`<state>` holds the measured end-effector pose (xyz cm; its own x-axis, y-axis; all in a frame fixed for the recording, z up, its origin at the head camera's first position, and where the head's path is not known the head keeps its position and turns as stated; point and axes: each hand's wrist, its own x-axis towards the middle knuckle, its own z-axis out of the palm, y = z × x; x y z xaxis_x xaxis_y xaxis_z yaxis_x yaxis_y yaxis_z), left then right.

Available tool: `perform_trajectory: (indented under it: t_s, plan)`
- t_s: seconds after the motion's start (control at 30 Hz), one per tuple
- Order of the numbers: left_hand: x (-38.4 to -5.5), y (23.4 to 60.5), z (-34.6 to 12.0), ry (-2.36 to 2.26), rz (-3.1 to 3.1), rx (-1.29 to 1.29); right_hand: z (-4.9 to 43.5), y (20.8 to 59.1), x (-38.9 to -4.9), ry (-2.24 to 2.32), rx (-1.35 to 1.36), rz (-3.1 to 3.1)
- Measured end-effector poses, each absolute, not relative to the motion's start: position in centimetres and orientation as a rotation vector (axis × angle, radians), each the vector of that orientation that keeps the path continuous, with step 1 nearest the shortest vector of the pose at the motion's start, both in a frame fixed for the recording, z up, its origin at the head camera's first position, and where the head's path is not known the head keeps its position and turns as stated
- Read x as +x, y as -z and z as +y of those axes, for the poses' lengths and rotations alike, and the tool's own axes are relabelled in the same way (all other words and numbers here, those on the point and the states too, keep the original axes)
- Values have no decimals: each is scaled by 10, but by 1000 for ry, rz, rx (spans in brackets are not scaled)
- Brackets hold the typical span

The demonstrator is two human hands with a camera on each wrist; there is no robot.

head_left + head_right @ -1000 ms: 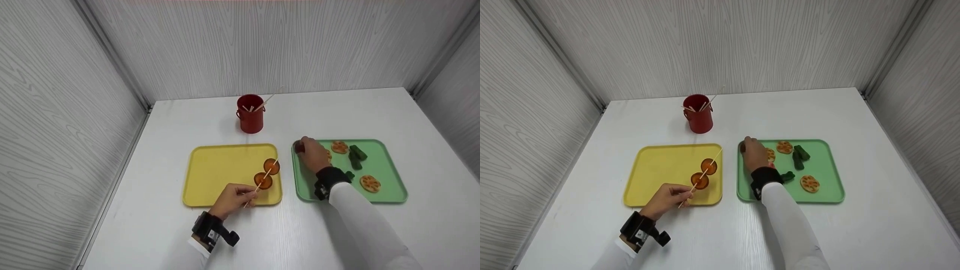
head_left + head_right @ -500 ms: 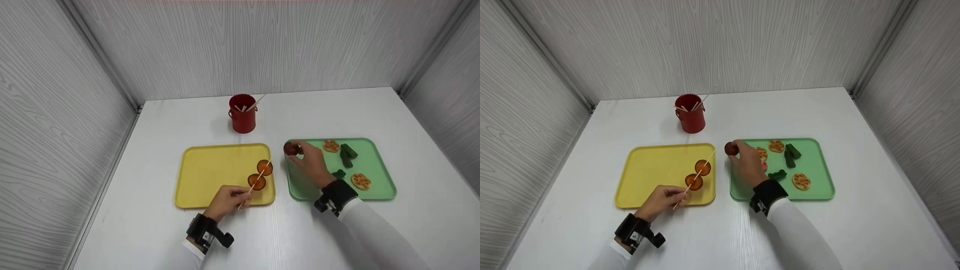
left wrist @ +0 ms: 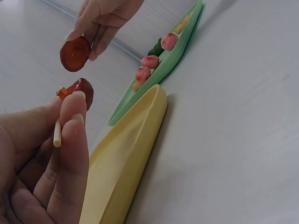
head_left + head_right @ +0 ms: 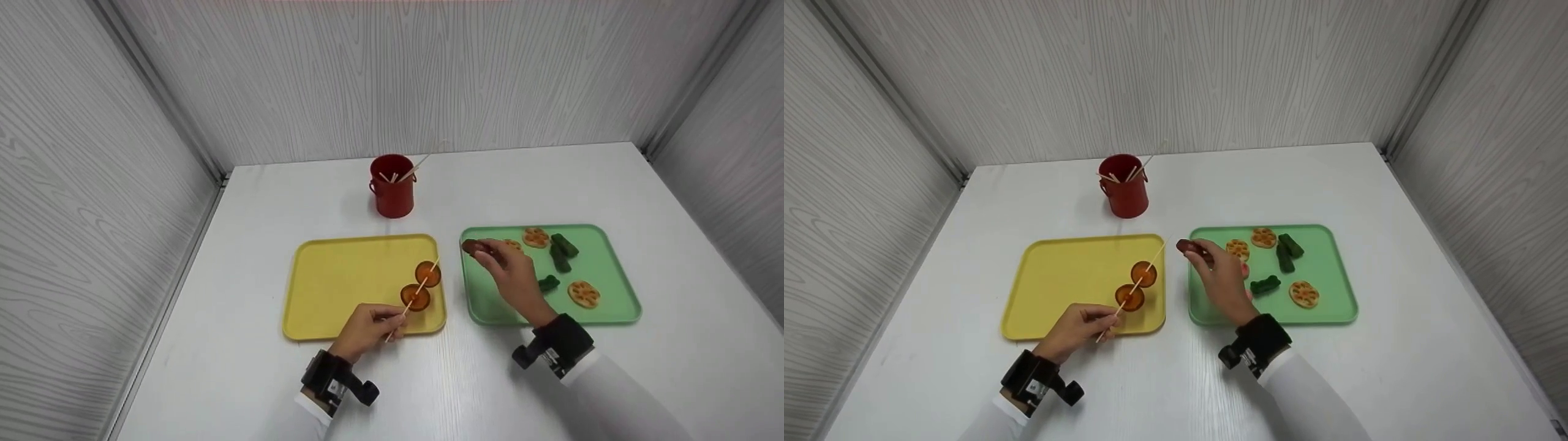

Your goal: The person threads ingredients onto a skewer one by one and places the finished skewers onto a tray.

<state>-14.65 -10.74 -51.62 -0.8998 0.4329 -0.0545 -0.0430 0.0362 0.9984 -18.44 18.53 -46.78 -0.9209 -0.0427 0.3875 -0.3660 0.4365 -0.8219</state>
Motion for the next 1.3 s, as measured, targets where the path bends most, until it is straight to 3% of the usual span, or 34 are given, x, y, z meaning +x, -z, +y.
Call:
perform_trajectory:
  t_s: [0.3, 0.67, 1.3]
  plan:
    - [-145, 517, -106, -1928, 1935, 362, 187, 466, -180, -2020, 272, -2222]
    - [-145, 517, -110, -1941, 1934, 347, 196, 469, -186, -2377, 97, -2014]
    - [-145, 517, -113, -1958, 1904, 370, 205, 464, -191, -2656, -142, -1776]
